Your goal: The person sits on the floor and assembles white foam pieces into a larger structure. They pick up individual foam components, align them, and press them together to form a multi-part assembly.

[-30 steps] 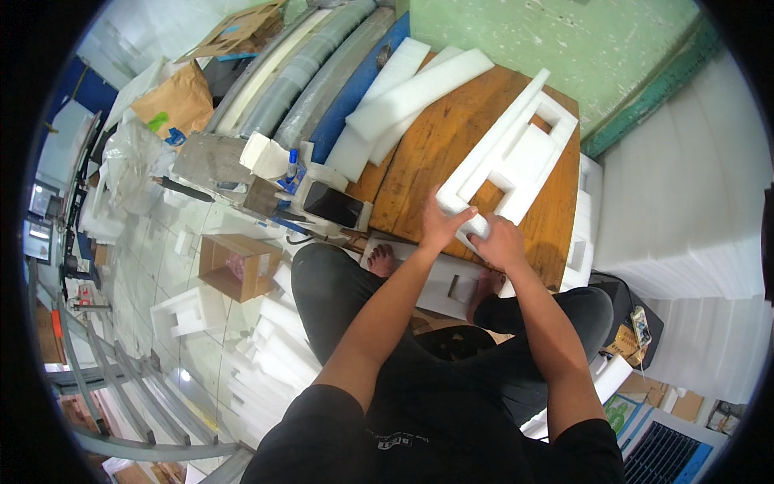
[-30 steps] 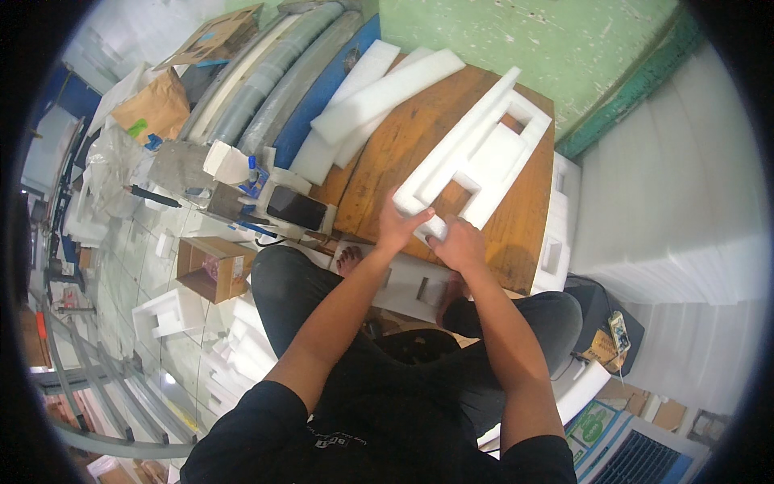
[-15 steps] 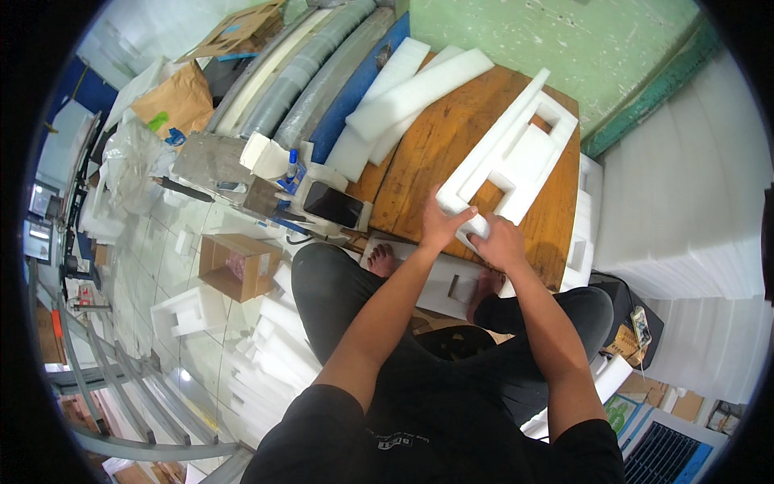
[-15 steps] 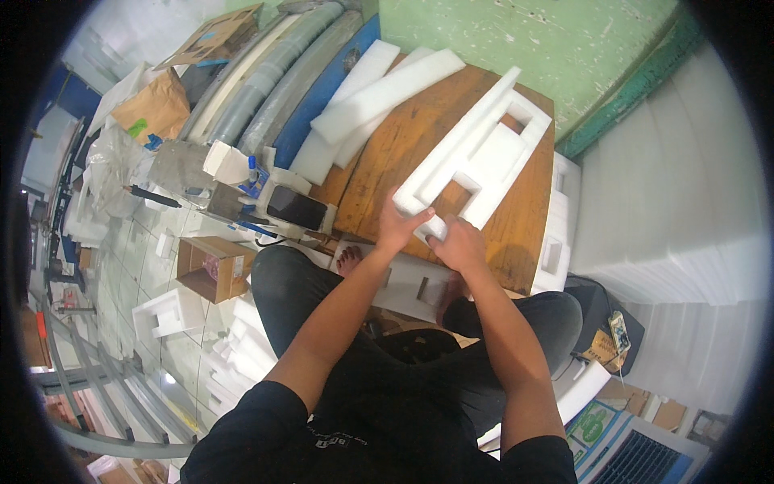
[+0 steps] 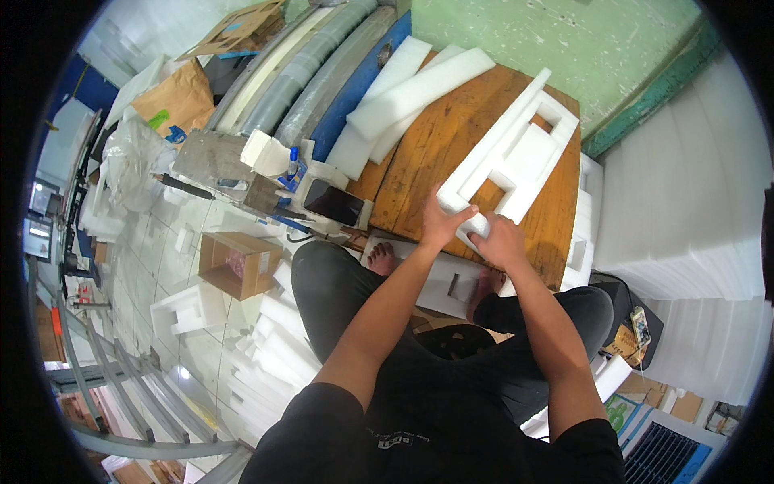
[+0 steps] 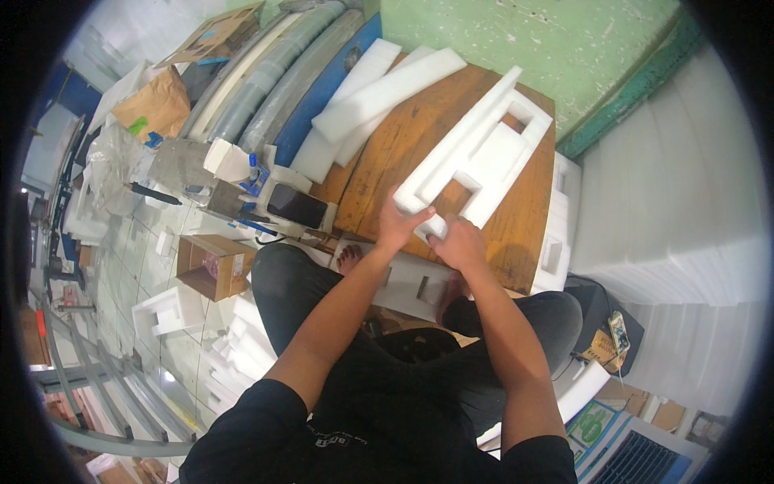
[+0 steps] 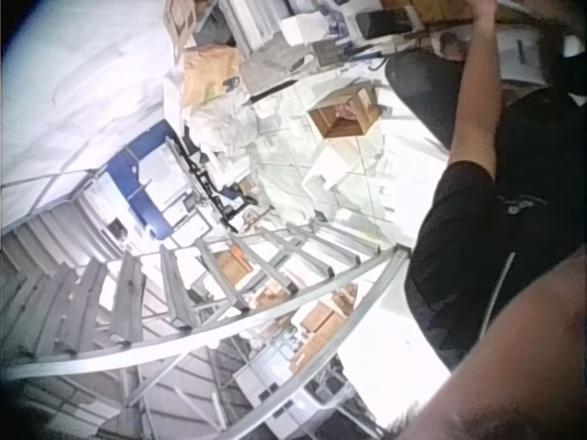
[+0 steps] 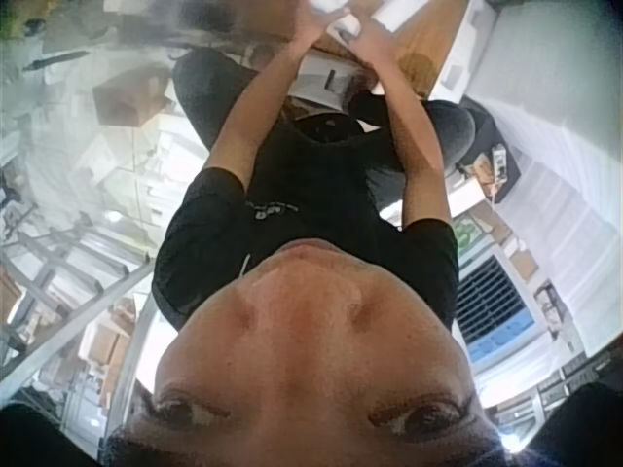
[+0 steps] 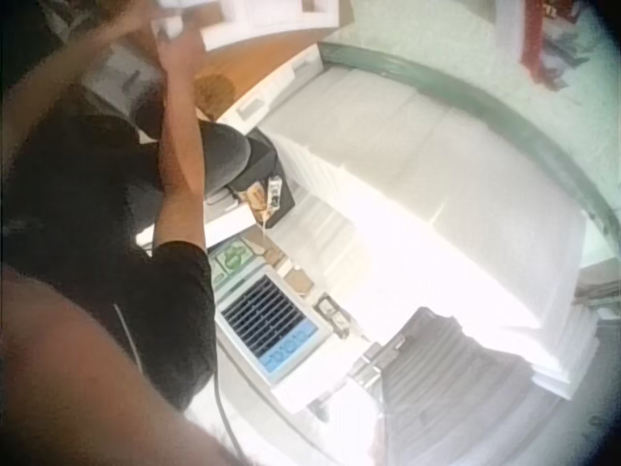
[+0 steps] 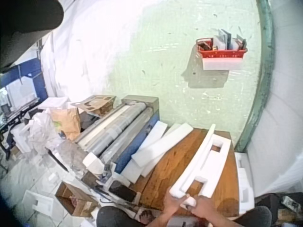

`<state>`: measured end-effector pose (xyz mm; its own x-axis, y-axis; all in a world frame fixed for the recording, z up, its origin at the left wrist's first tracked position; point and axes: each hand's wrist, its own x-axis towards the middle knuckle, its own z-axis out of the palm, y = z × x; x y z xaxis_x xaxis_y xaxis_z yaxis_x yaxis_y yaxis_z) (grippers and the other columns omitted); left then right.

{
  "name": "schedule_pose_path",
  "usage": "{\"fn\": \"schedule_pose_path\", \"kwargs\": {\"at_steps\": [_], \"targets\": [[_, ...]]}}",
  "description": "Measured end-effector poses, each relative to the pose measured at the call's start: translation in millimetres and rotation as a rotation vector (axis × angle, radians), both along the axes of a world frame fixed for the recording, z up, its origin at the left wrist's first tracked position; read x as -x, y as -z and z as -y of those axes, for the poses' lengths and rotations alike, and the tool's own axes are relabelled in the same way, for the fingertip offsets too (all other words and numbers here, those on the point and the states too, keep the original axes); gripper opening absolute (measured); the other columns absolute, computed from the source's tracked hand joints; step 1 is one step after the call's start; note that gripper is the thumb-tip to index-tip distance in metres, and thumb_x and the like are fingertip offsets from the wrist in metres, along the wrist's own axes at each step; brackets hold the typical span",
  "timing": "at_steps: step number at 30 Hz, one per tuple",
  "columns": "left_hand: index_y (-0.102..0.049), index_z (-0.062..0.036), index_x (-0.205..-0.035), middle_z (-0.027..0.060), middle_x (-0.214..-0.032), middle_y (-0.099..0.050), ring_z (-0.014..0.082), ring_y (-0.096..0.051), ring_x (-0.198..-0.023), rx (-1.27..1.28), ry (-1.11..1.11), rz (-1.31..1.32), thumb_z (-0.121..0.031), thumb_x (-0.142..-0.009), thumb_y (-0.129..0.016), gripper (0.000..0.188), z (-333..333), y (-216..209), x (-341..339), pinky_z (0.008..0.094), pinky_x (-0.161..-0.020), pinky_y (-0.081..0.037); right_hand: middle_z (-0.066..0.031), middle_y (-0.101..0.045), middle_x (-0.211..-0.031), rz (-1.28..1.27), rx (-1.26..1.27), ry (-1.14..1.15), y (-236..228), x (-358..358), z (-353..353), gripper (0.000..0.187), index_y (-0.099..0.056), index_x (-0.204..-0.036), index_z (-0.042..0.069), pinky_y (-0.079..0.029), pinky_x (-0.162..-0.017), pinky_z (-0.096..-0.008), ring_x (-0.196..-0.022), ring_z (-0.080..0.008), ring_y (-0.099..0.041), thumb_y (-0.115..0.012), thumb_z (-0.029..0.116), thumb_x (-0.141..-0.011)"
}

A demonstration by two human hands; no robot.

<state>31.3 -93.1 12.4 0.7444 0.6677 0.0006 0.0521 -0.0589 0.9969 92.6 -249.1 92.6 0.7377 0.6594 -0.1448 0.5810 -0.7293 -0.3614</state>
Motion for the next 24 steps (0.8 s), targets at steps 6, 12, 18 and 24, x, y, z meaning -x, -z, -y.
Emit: {"fn": "schedule_pose_path", "kwargs": {"at_steps": [6,12,18,24], "targets": [[-0.049,0.0056,-0.141,0.0256,-0.129,-0.061,0.0372,-0.057,-0.121,-0.006,0.0,-0.003,-0.04,-0.067,-0.096,0.098,-0.9,1.5,-0.4,0.0479,-0.106,-0.045,-0.0229,-0.072,-0.098,-0.001,-0.009,0.006,1.7,-0.2,0.2,0.044,-0.066,-0.103,0.003,-0.054,-0.086,-0.0524,-0.1,-0.0414,-0.07,-0.076,0.04,-0.082],[-0.048,0.0062,-0.141,0.0251,-0.129,-0.062,0.0352,-0.059,-0.121,0.045,0.017,0.038,-0.037,-0.068,-0.096,0.096,0.7,-5.4,-0.2,0.0465,-0.105,-0.046,-0.0219,-0.072,-0.097,0.031,-0.03,0.002,3.4,1.4,1.4,0.043,-0.066,-0.102,0.003,-0.054,-0.085,-0.0526,-0.099,-0.0409,-0.07,-0.076,0.04,-0.082],[-0.05,0.0066,-0.139,0.0239,-0.127,-0.063,0.0329,-0.061,-0.118,-0.011,-0.003,-0.003,-0.034,-0.068,-0.096,0.094,0.4,-8.8,0.9,0.0446,-0.103,-0.048,-0.0215,-0.072,-0.097,0.01,-0.025,0.015,2.0,1.7,-0.4,0.044,-0.066,-0.101,0.003,-0.055,-0.085,-0.0525,-0.098,-0.0409,-0.07,-0.076,0.041,-0.081],[-0.05,0.0066,-0.14,0.0232,-0.126,-0.064,0.0329,-0.062,-0.118,0.019,-0.015,-0.003,-0.034,-0.067,-0.097,0.095,2.5,-12.7,2.0,0.0449,-0.103,-0.048,-0.0222,-0.072,-0.097,0.009,-0.005,0.008,2.6,-0.3,0.0,0.044,-0.066,-0.103,0.003,-0.055,-0.085,-0.052,-0.099,-0.0412,-0.07,-0.076,0.041,-0.082]]}}
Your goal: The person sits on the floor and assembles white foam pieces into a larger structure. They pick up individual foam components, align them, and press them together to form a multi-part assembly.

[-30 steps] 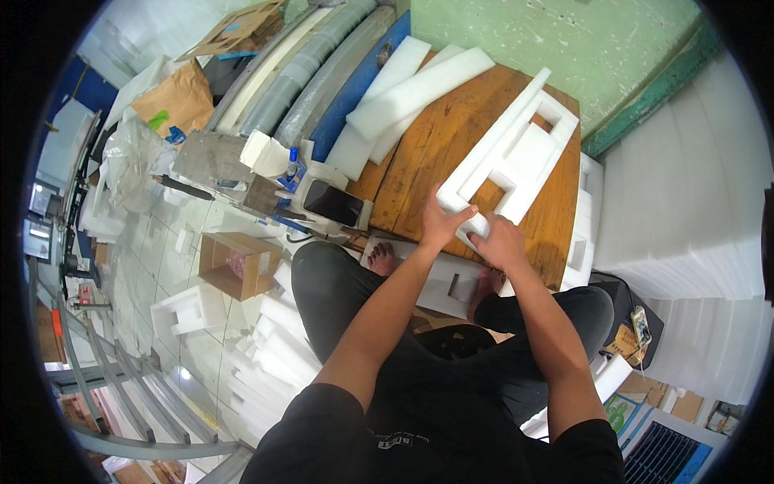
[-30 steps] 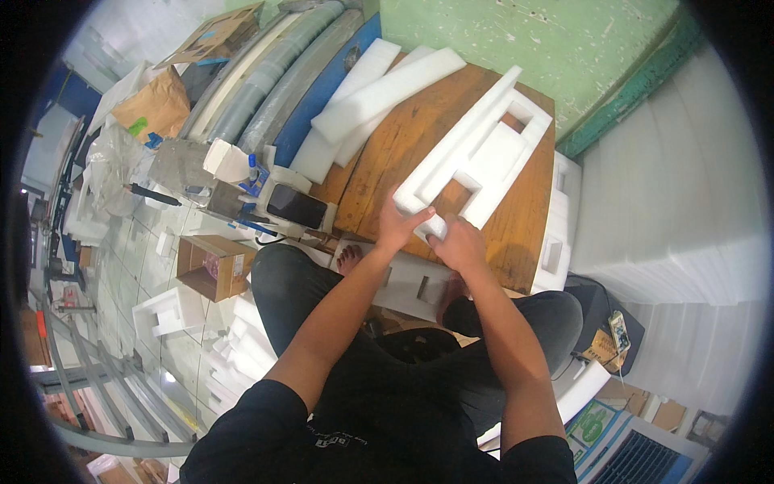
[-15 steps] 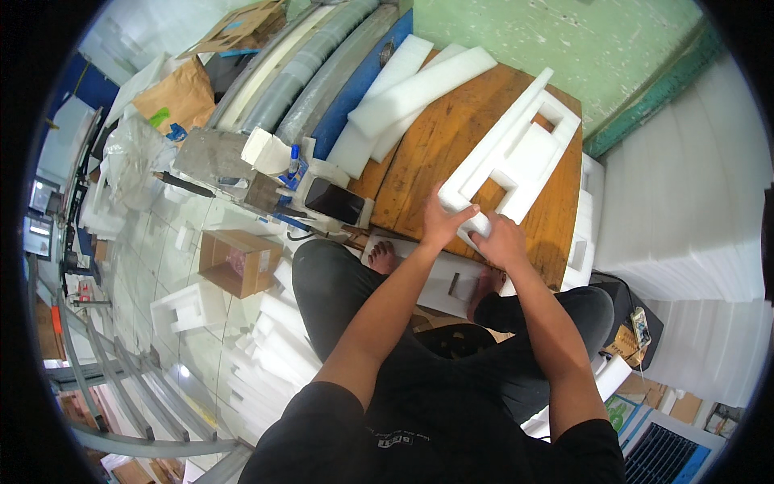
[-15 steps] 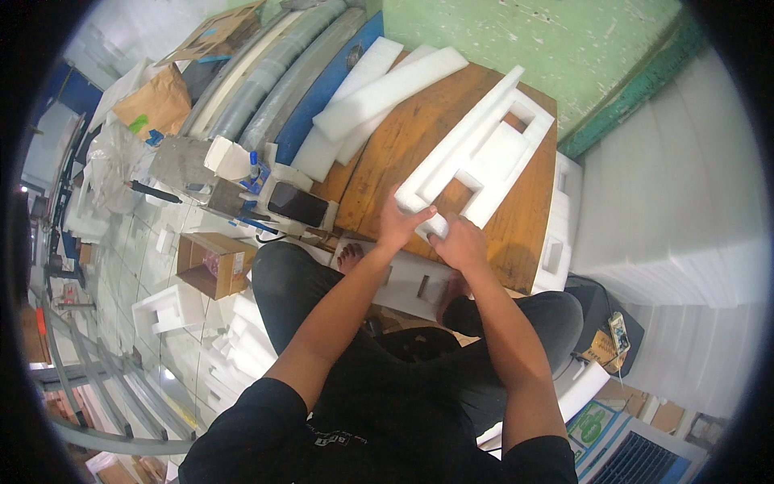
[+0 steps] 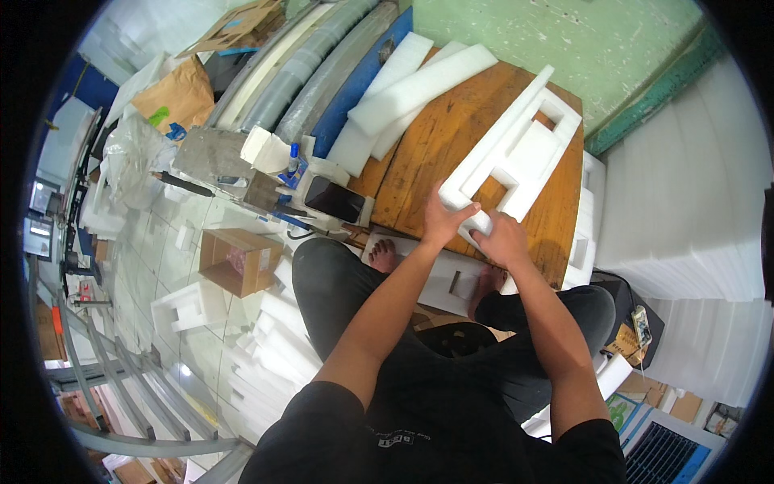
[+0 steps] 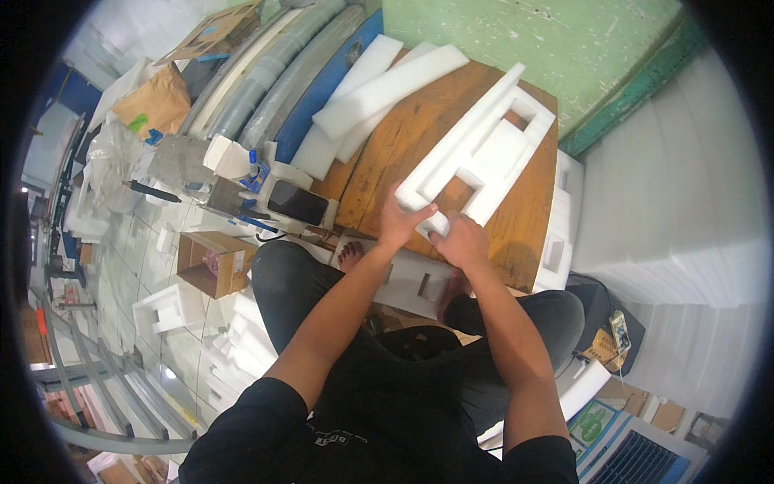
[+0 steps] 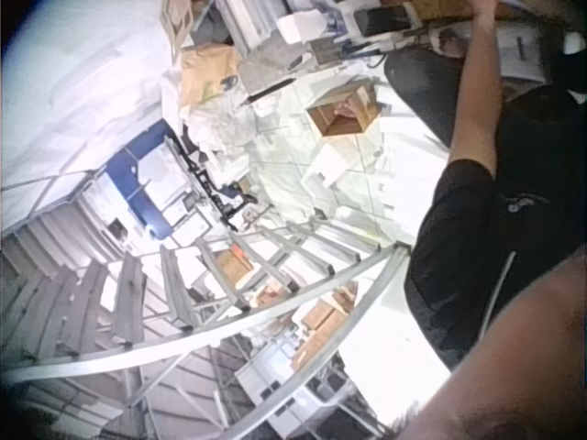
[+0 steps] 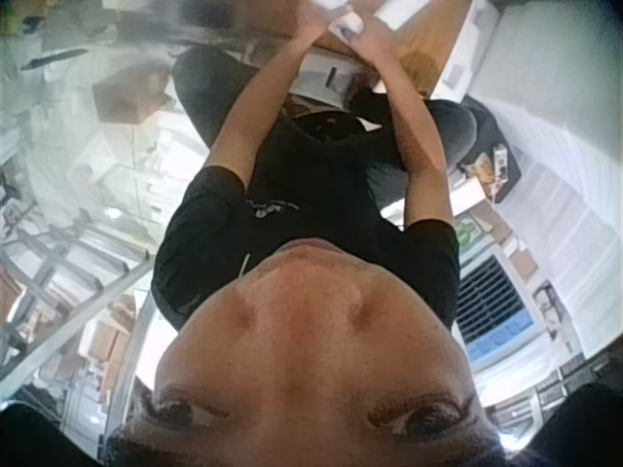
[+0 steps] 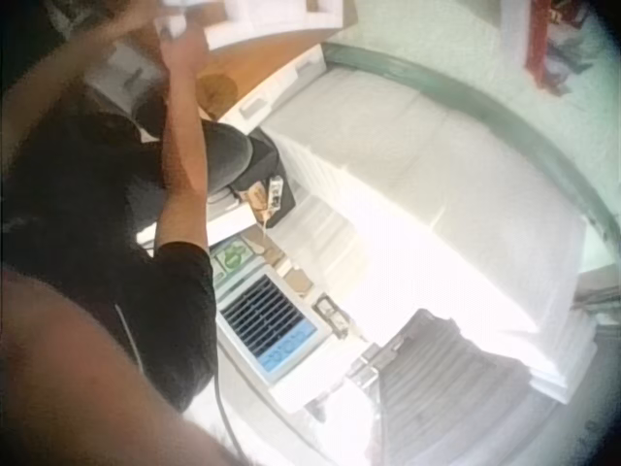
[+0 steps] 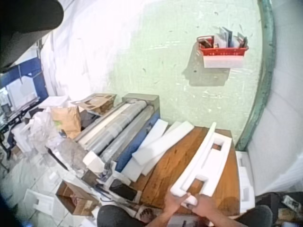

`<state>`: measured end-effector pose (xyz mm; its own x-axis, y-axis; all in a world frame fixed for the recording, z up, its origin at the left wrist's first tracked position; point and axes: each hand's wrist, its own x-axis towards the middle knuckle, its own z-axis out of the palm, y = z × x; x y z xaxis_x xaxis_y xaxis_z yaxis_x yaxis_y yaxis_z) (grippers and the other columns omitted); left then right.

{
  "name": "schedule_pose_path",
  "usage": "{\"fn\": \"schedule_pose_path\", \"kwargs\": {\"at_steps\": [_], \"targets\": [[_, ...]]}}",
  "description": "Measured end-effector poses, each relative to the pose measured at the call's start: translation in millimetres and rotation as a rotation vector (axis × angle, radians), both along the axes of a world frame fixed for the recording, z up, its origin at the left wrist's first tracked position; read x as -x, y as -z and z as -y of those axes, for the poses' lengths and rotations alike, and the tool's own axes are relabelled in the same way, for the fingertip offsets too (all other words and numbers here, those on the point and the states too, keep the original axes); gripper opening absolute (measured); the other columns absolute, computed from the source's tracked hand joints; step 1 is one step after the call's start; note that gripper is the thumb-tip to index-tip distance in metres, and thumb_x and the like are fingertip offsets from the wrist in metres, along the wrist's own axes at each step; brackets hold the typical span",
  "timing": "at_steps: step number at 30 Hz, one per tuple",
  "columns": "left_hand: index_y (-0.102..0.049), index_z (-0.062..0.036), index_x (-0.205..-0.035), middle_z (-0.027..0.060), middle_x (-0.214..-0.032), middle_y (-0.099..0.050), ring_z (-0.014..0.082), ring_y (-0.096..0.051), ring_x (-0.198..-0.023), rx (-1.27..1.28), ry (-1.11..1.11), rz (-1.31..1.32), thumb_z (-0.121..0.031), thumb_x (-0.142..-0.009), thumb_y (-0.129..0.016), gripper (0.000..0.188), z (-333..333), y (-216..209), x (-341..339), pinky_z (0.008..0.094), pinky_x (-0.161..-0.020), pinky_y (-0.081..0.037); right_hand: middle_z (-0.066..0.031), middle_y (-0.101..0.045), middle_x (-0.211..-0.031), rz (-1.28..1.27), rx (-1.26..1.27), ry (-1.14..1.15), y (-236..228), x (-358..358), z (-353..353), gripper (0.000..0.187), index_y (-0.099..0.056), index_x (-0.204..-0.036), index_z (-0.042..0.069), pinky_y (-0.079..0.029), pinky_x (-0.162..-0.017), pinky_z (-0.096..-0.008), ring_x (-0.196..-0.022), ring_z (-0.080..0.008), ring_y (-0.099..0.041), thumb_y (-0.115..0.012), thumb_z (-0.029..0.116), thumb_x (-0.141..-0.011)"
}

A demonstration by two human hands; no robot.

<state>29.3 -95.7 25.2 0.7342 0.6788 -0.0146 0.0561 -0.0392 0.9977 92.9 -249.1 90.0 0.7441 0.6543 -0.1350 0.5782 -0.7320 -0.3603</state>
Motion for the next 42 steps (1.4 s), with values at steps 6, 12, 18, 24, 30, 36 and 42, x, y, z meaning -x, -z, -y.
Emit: {"fn": "schedule_pose_path", "kwargs": {"at_steps": [6,12,18,24,30,36,42], "targets": [[-0.05,0.0067,-0.14,0.0229,-0.126,-0.064,0.0323,-0.062,-0.117,0.035,0.002,0.018,-0.034,-0.067,-0.097,0.096,-0.4,2.7,-1.0,0.0445,-0.102,-0.048,-0.0228,-0.072,-0.1,-0.025,-0.002,0.007,-3.2,0.6,-0.4,0.044,-0.066,-0.103,0.003,-0.054,-0.085,-0.0525,-0.1,-0.0419,-0.069,-0.076,0.04,-0.082],[-0.05,0.0067,-0.139,0.023,-0.125,-0.065,0.0321,-0.063,-0.114,0.01,-0.027,0.028,-0.033,-0.067,-0.097,0.094,2.2,1.5,-1.4,0.044,-0.101,-0.049,-0.0228,-0.072,-0.101,-0.024,0.009,0.014,-4.8,1.5,-0.4,0.045,-0.066,-0.103,0.002,-0.054,-0.086,-0.0524,-0.101,-0.0416,-0.069,-0.076,0.041,-0.082],[-0.05,0.0078,-0.139,0.0235,-0.124,-0.065,0.0329,-0.062,-0.115,-0.099,-0.001,-0.018,-0.036,-0.068,-0.096,0.095,-2.2,4.6,-2.2,0.0443,-0.101,-0.049,-0.0222,-0.071,-0.101,-0.009,0.01,0.026,-3.3,3.7,-0.6,0.045,-0.066,-0.104,0.003,-0.054,-0.087,-0.0518,-0.102,-0.0407,-0.069,-0.075,0.041,-0.083],[-0.05,0.0087,-0.139,0.0243,-0.125,-0.064,0.0325,-0.062,-0.117,-0.071,-0.011,0.01,-0.037,-0.068,-0.097,0.096,-1.2,7.6,-1.5,0.0447,-0.102,-0.049,-0.022,-0.072,-0.102,-0.021,0.01,0.018,0.6,1.5,-0.6,0.046,-0.066,-0.106,0.003,-0.054,-0.088,-0.0521,-0.102,-0.0411,-0.069,-0.075,0.042,-0.082],[-0.05,0.0083,-0.139,0.0236,-0.125,-0.065,0.0315,-0.063,-0.115,-0.031,-0.026,0.047,-0.037,-0.068,-0.097,0.096,-0.3,6.2,-0.3,0.0434,-0.101,-0.05,-0.0222,-0.072,-0.102,-0.01,0.006,0.009,-1.8,1.3,-0.3,0.045,-0.066,-0.103,0.003,-0.054,-0.088,-0.052,-0.102,-0.041,-0.069,-0.075,0.041,-0.082],[-0.05,0.0068,-0.14,0.0237,-0.128,-0.064,0.0311,-0.063,-0.118,0.006,0.02,-0.003,-0.036,-0.069,-0.097,0.095,0.7,-9.5,2.7,0.0428,-0.102,-0.049,-0.0223,-0.072,-0.101,-0.017,0.003,0.023,-1.9,2.1,0.1,0.044,-0.067,-0.103,0.002,-0.054,-0.087,-0.0516,-0.102,-0.0409,-0.069,-0.075,0.041,-0.082],[-0.049,0.0056,-0.142,0.0223,-0.129,-0.064,0.0309,-0.062,-0.119,-0.044,0.003,0.031,-0.034,-0.07,-0.097,0.094,0.2,6.9,0.7,0.0429,-0.103,-0.049,-0.0225,-0.072,-0.101,-0.028,-0.009,0.026,-0.2,1.4,0.8,0.045,-0.068,-0.102,0.002,-0.054,-0.087,-0.0525,-0.101,-0.0417,-0.069,-0.076,0.041,-0.082]]}}
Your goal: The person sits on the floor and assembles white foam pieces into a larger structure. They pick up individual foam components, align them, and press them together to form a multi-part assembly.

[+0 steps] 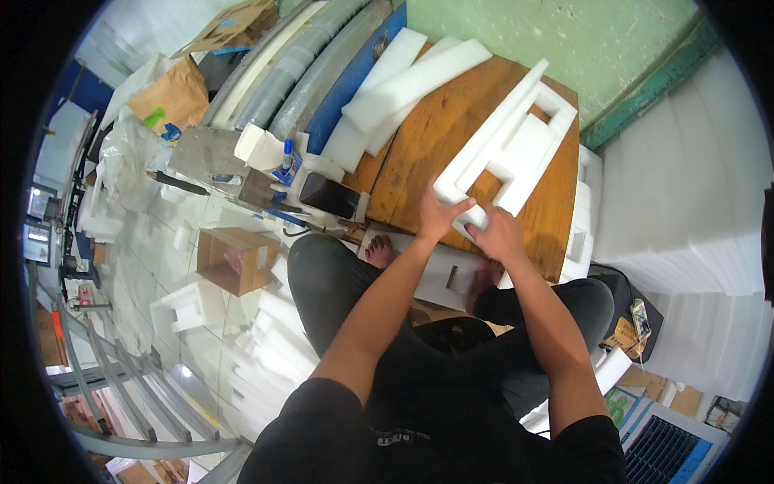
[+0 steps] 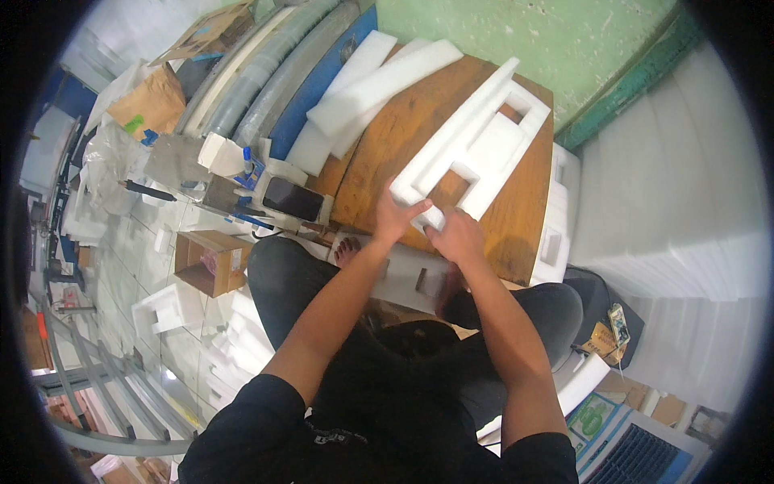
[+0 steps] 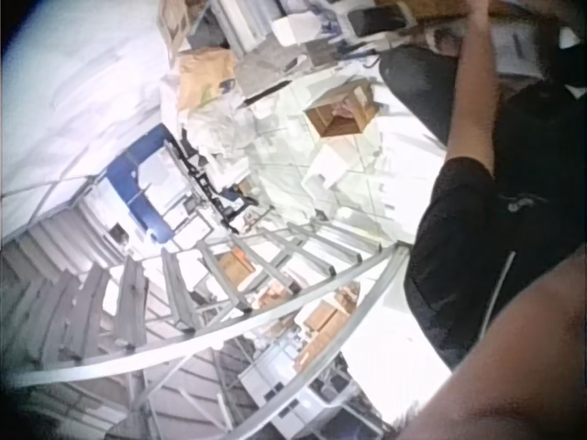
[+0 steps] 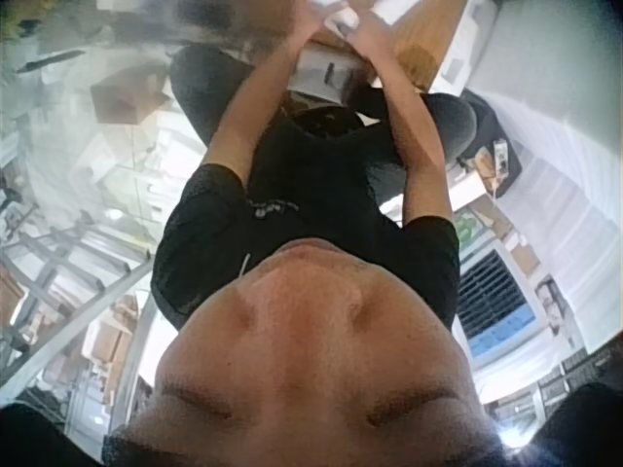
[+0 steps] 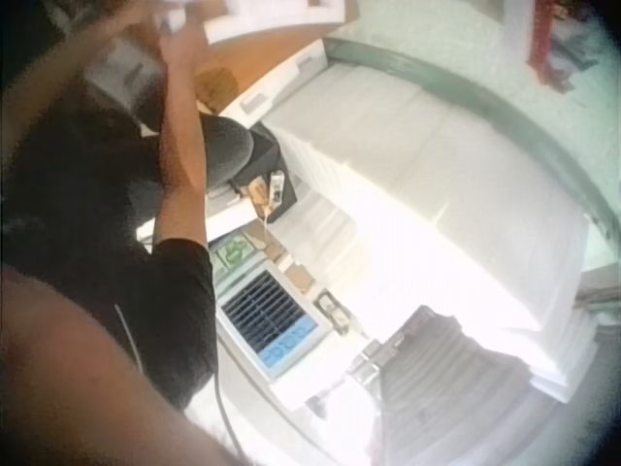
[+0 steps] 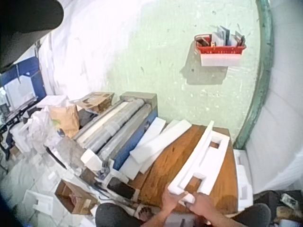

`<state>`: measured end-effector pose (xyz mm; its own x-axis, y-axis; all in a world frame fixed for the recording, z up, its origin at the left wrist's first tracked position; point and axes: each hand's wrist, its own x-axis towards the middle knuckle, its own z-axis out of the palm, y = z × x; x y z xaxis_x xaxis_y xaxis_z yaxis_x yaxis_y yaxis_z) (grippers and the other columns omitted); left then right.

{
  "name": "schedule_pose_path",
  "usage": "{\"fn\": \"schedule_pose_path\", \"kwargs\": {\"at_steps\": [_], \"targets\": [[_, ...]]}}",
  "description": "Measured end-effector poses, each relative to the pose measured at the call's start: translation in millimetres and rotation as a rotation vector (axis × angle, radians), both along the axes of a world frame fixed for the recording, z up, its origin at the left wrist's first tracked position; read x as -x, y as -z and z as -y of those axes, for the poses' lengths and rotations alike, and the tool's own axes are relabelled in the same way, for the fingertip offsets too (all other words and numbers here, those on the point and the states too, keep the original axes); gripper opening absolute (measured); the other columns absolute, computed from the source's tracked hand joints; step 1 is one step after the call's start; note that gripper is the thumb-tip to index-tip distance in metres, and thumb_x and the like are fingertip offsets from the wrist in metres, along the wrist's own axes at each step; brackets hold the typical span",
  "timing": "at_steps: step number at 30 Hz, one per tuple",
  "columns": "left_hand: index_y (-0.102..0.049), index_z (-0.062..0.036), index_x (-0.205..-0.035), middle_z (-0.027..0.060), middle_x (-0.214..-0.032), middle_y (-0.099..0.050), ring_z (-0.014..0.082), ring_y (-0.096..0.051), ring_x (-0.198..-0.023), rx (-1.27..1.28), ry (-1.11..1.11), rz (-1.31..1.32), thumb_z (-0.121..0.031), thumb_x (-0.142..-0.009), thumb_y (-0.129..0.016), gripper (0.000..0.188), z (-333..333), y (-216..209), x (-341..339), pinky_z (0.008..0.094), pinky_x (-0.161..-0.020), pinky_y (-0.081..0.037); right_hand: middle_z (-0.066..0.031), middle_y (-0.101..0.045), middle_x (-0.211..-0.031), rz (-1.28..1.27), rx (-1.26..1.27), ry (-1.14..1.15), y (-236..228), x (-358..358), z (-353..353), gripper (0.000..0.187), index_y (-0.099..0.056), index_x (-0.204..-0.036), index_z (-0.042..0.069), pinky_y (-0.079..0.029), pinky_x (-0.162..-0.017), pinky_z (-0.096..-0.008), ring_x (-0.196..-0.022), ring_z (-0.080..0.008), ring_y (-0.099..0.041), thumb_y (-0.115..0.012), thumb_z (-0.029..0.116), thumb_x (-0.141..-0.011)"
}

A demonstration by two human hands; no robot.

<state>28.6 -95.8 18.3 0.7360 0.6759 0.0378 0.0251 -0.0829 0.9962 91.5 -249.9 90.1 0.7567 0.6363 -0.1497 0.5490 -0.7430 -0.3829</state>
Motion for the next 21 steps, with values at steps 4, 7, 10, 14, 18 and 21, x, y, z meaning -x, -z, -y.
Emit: {"fn": "schedule_pose_path", "kwargs": {"at_steps": [4,7,10,14,18,21], "targets": [[-0.049,0.0031,-0.144,0.0212,-0.133,-0.063,0.0304,-0.061,-0.122,0.043,0.065,0.092,-0.034,-0.075,-0.094,0.09,-7.1,8.1,3.8,0.0431,-0.105,-0.048,-0.0231,-0.071,-0.1,0.005,-0.013,-0.001,1.7,0.5,-1.6,0.045,-0.068,-0.102,0.001,-0.054,-0.087,-0.0527,-0.1,-0.0423,-0.069,-0.077,0.041,-0.081],[-0.048,0.0021,-0.146,0.0216,-0.137,-0.061,0.0301,-0.059,-0.126,0.036,0.103,0.065,-0.036,-0.078,-0.092,0.09,-9.3,6.8,6.4,0.0434,-0.108,-0.046,-0.0236,-0.071,-0.101,0.023,-0.006,0.005,3.7,3.2,0.3,0.046,-0.068,-0.102,0.001,-0.054,-0.087,-0.0525,-0.1,-0.0425,-0.069,-0.077,0.041,-0.081],[-0.049,0.0001,-0.147,0.0222,-0.136,-0.061,0.0316,-0.057,-0.128,0.041,0.082,0.068,-0.036,-0.079,-0.092,0.088,-9.9,8.4,6.6,0.0447,-0.109,-0.045,-0.0233,-0.071,-0.102,0.019,0.023,0.009,-0.9,4.2,-3.3,0.046,-0.068,-0.104,0.002,-0.054,-0.088,-0.0523,-0.102,-0.0422,-0.069,-0.076,0.042,-0.082],[-0.05,-0.0021,-0.147,0.0211,-0.135,-0.062,0.0314,-0.057,-0.129,0.029,0.026,0.011,-0.038,-0.079,-0.091,0.088,-7.7,6.2,5.0,0.0446,-0.109,-0.045,-0.0224,-0.071,-0.105,-0.004,0.056,-0.004,-4.8,1.8,-6.5,0.047,-0.068,-0.106,0.002,-0.054,-0.088,-0.052,-0.103,-0.0414,-0.069,-0.076,0.041,-0.083],[-0.05,-0.0021,-0.147,0.0208,-0.135,-0.063,0.0309,-0.06,-0.126,0.063,0.038,0.018,-0.04,-0.08,-0.09,0.086,-6.5,-0.6,5.8,0.0433,-0.107,-0.047,-0.0216,-0.071,-0.107,0.026,0.061,-0.027,1.3,0.6,-5.6,0.046,-0.067,-0.108,0.002,-0.054,-0.088,-0.0514,-0.104,-0.0407,-0.068,-0.077,0.04,-0.084],[-0.052,-0.0016,-0.146,0.0203,-0.13,-0.066,0.0312,-0.063,-0.121,0.043,0.005,0.038,-0.037,-0.083,-0.087,0.08,-5.2,2.8,6.5,0.0427,-0.105,-0.049,-0.0213,-0.071,-0.106,0.014,0.084,-0.063,-0.3,-2.9,-8.6,0.044,-0.066,-0.108,0.002,-0.054,-0.088,-0.0515,-0.104,-0.0408,-0.068,-0.077,0.038,-0.085]]}}
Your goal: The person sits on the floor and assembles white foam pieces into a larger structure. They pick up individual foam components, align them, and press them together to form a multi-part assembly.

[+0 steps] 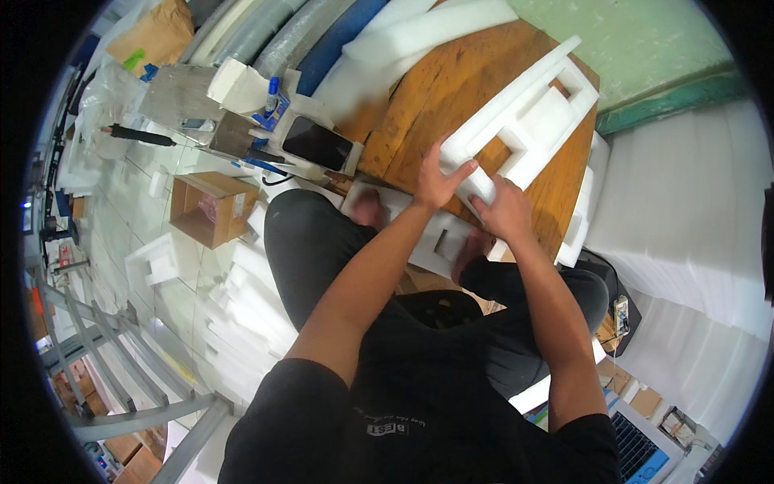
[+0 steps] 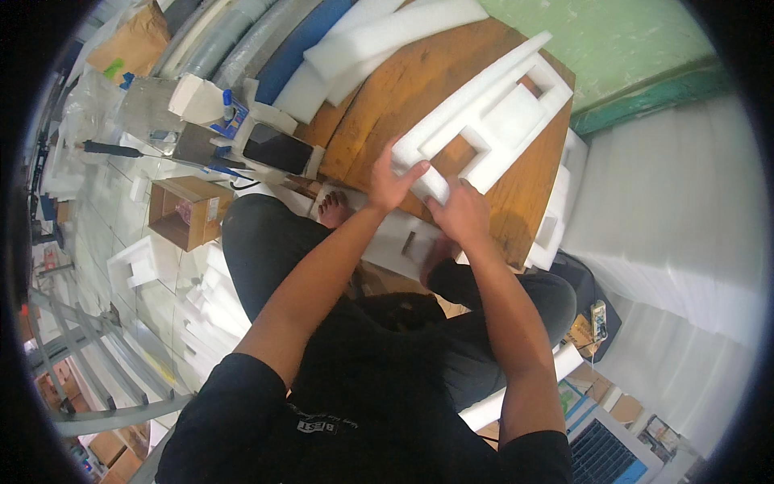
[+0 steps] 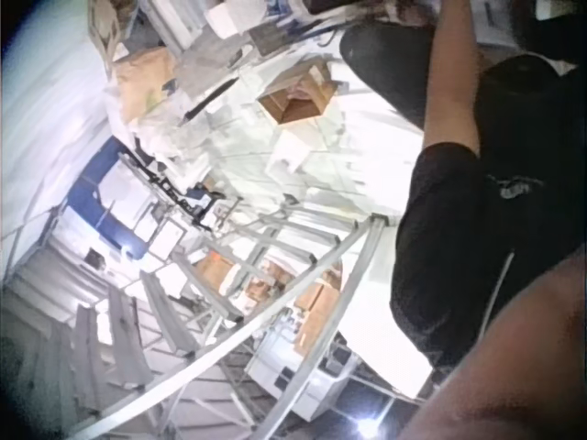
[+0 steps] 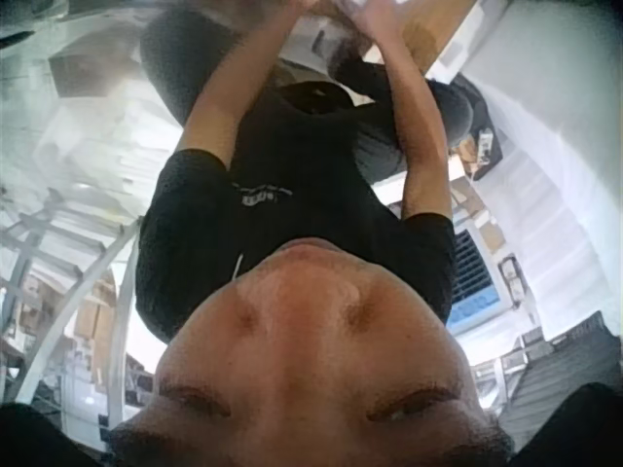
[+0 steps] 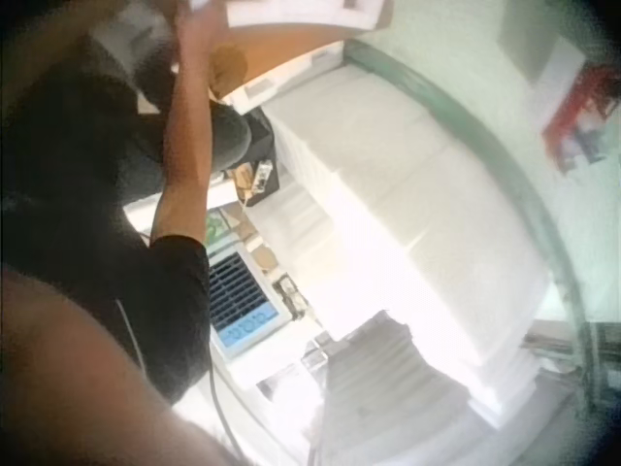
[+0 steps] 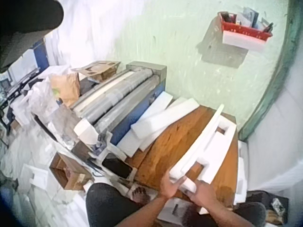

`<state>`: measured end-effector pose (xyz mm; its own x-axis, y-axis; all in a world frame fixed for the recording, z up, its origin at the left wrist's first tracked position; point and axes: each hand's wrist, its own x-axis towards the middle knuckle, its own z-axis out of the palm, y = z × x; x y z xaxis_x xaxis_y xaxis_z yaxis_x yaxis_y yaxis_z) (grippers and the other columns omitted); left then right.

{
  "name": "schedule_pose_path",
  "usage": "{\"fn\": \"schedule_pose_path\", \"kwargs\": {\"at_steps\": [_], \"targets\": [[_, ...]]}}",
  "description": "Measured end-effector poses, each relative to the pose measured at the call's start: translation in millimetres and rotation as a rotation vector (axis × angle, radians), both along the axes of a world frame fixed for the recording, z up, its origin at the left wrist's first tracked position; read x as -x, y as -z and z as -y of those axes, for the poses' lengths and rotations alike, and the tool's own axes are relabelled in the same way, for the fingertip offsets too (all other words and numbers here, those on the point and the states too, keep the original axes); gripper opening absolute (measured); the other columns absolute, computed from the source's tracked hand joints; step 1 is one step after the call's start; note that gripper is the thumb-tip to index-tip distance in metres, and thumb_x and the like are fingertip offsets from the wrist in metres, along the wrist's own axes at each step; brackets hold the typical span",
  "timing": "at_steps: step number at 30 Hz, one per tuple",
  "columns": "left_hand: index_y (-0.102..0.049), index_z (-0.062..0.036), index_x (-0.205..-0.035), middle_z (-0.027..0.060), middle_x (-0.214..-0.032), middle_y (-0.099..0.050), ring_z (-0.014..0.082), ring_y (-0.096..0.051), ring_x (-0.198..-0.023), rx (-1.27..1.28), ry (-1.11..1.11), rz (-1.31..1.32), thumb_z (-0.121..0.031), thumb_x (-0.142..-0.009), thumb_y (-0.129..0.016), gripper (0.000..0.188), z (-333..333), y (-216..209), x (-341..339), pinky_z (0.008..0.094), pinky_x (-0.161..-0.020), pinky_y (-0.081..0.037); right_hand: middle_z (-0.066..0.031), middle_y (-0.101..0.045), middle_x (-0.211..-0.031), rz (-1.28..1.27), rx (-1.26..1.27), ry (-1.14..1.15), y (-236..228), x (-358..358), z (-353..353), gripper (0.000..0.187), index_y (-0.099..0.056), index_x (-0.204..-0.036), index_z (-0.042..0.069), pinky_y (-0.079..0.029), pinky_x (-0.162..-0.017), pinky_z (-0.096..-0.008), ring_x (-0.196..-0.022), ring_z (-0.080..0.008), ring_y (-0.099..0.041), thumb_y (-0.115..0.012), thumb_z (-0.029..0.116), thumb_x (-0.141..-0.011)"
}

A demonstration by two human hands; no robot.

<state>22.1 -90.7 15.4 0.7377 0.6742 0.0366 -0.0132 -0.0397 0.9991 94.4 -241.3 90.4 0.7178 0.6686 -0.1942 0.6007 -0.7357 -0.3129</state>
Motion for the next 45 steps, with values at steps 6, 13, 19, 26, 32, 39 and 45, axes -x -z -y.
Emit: {"fn": "schedule_pose_path", "kwargs": {"at_steps": [6,13,19,26,32,39,45], "targets": [[-0.059,-0.0009,-0.139,0.0217,-0.119,-0.071,0.0332,-0.068,-0.112,-0.042,-0.018,0.043,-0.036,-0.085,-0.084,0.07,-0.5,10.4,-4.5,0.0435,-0.098,-0.052,-0.02,-0.07,-0.103,-0.014,0.027,-0.076,4.7,-14.4,-1.3,0.042,-0.064,-0.105,0.003,-0.055,-0.085,-0.0512,-0.098,-0.0409,-0.07,-0.077,0.038,-0.086],[-0.059,-0.002,-0.139,0.0252,-0.124,-0.068,0.0375,-0.064,-0.117,-0.067,-0.027,-0.071,-0.045,-0.084,-0.081,0.073,-2.1,14.2,-2.8,0.0465,-0.102,-0.049,-0.0185,-0.071,-0.098,0.11,0.009,-0.049,22.3,-6.7,-4.2,0.041,-0.062,-0.107,0.003,-0.056,-0.081,-0.0511,-0.094,-0.0403,-0.071,-0.076,0.036,-0.087],[-0.059,-0.0029,-0.14,0.0234,-0.124,-0.069,0.0384,-0.065,-0.116,-0.15,-0.039,-0.127,-0.059,-0.08,-0.08,0.085,-3.7,10.6,0.9,0.0464,-0.101,-0.051,-0.0224,-0.072,-0.102,0.043,0.116,-0.066,17.9,-12.1,-6.5,0.052,-0.064,-0.116,0.0,-0.056,-0.085,-0.0527,-0.098,-0.0426,-0.071,-0.077,0.042,-0.087],[-0.053,0.002,-0.142,0.0255,-0.128,-0.067,0.0385,-0.067,-0.115,0.111,0.081,0.104,-0.046,-0.079,-0.087,0.086,-9.1,22.6,-9.1,0.0474,-0.097,-0.054,-0.0238,-0.074,-0.105,0.107,0.165,-0.072,21.3,-13.7,-9.6,0.053,-0.067,-0.115,0.003,-0.057,-0.084,-0.0528,-0.098,-0.0437,-0.072,-0.075,0.047,-0.087],[-0.053,0.0016,-0.143,0.0281,-0.128,-0.066,0.0418,-0.065,-0.118,-0.332,-0.101,0.005,-0.048,-0.084,-0.083,0.083,-17.7,58.7,-22.7,0.0493,-0.102,-0.051,-0.025,-0.074,-0.097,0.268,0.014,-0.158,42.3,-6.9,-1.8,0.053,-0.068,-0.113,0.002,-0.058,-0.081,-0.0527,-0.093,-0.0445,-0.072,-0.075,0.048,-0.089],[-0.052,0.0014,-0.144,0.0286,-0.138,-0.061,0.0418,-0.057,-0.13,-0.289,-0.006,-0.151,-0.05,-0.083,-0.083,0.086,-12.5,10.8,-16.8,0.0491,-0.108,-0.047,-0.0326,-0.069,-0.119,0.187,-0.075,-0.289,18.0,-35.1,12.4,0.079,-0.054,-0.142,-0.001,-0.053,-0.098,-0.0489,-0.111,-0.0443,-0.068,-0.082,0.044,-0.083],[-0.055,0.0028,-0.141,0.0264,-0.136,-0.063,0.0367,-0.06,-0.127,-0.037,0.104,0.005,-0.039,-0.083,-0.086,0.078,-12.5,-2.9,-16.7,0.045,-0.107,-0.047,-0.0331,-0.069,-0.114,-0.019,0.167,-0.236,-12.1,-42.0,50.2,0.058,-0.07,-0.116,-0.004,-0.052,-0.097,-0.0491,-0.109,-0.045,-0.068,-0.084,0.04,-0.08]]}}
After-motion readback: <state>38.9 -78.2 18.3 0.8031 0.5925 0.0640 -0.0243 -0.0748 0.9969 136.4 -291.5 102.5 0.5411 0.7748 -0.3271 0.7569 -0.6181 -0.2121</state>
